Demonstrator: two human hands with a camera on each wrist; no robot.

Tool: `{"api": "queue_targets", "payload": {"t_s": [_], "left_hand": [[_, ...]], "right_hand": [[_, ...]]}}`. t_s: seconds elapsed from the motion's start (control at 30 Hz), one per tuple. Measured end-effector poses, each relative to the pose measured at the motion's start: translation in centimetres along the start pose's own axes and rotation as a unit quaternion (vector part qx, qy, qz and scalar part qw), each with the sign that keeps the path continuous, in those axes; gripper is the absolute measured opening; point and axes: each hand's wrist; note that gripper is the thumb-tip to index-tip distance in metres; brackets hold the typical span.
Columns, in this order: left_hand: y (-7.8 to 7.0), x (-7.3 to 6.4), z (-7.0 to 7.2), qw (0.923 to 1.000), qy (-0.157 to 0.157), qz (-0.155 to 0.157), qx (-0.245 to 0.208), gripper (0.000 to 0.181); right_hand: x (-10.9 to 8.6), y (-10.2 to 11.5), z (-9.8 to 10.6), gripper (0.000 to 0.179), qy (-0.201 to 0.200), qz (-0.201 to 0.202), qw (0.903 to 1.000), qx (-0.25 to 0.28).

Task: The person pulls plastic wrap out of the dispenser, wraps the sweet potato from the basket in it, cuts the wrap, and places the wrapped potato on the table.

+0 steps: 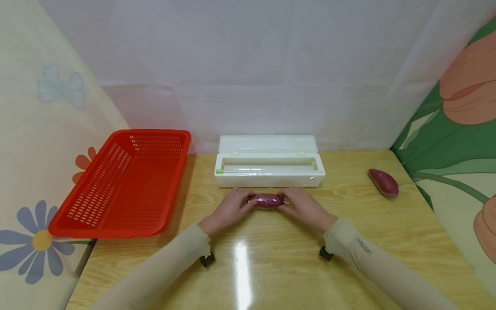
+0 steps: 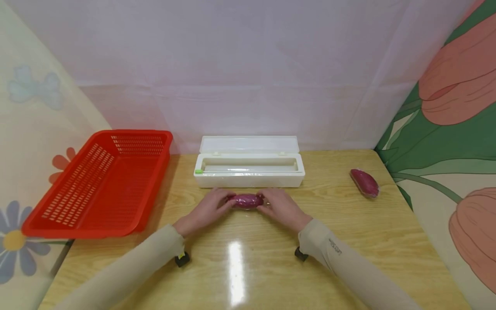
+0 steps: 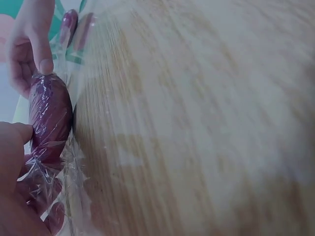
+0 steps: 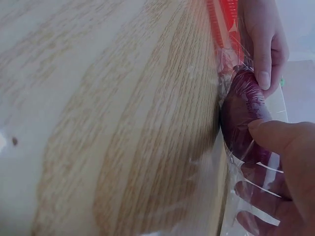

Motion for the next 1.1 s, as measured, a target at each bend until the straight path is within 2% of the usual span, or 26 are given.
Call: {"api": "queue_targets", "payload": {"t_s": [0.17,0.37,0.47,0.53,0.6,0.67,0.73,0.8,0.87,0.9,0.97,1.03,1.1], "left_hand": [[0.0,-0.1,0.2,0.9999,-0.002,0.011,0.003,0.039],[0.0,-0.6,0.5,0.9992,-0.021,0.031,-0.010,0.042],[0.2,-1.1,1.0,0.9974,-0.043,0.047,-0.032,0.038],[0.4,-1.4,1.5,0.9940,-0.073,0.058,-0.056,0.035],[0.6,-1.6,2.2,0.9874,-0.114,0.069,-0.086,0.031],[0.9,-1.5,2.8,0.9756,-0.169,0.077,-0.117,0.028],[1.3,-1.2,3.3,0.9590,-0.222,0.092,-0.150,0.029],[1.7,-0.8,3.7,0.9392,-0.267,0.112,-0.185,0.037],[2.1,-0.6,4.0,0.9228,-0.292,0.142,-0.208,0.050],[2.3,-0.5,4.1,0.9169,-0.293,0.161,-0.217,0.056],[2.7,-0.4,4.3,0.9116,-0.288,0.196,-0.218,0.068],[3.2,-0.3,4.4,0.9132,-0.275,0.220,-0.205,0.077],[3.7,-0.2,4.5,0.9177,-0.265,0.226,-0.191,0.079]], "right_hand": [[0.2,0.3,0.3,0.044,-0.005,0.015,0.9995,-0.027],[0.5,0.8,0.6,0.044,-0.004,0.028,0.9984,-0.049],[0.6,1.0,0.9,0.045,0.000,0.028,0.9983,-0.051],[0.7,1.1,1.2,0.044,0.000,0.020,0.9989,-0.042],[1.0,1.4,1.8,0.044,-0.002,0.012,0.9994,-0.033],[1.5,1.5,2.5,0.041,-0.008,0.009,0.9996,-0.027],[2.4,1.8,3.3,0.036,-0.020,0.022,0.9991,-0.029],[3.6,2.1,3.9,0.031,-0.031,0.042,0.9979,-0.037],[5.0,2.6,4.3,0.026,-0.035,0.059,0.9967,-0.044],[5.6,3.0,4.5,0.025,-0.034,0.067,0.9963,-0.041],[7.1,3.8,4.5,0.023,-0.024,0.075,0.9965,-0.030],[8.7,4.7,4.2,0.023,-0.009,0.075,0.9971,-0.012],[10.3,5.5,3.8,0.023,-0.001,0.073,0.9973,0.004]]}}
Point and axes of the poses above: each hand's wrist, its own x-axis towards the middle knuckle, its own z-axis out of the back of the hand, y = z × x, and after that the axes turned 4 degrees about z, right-handed
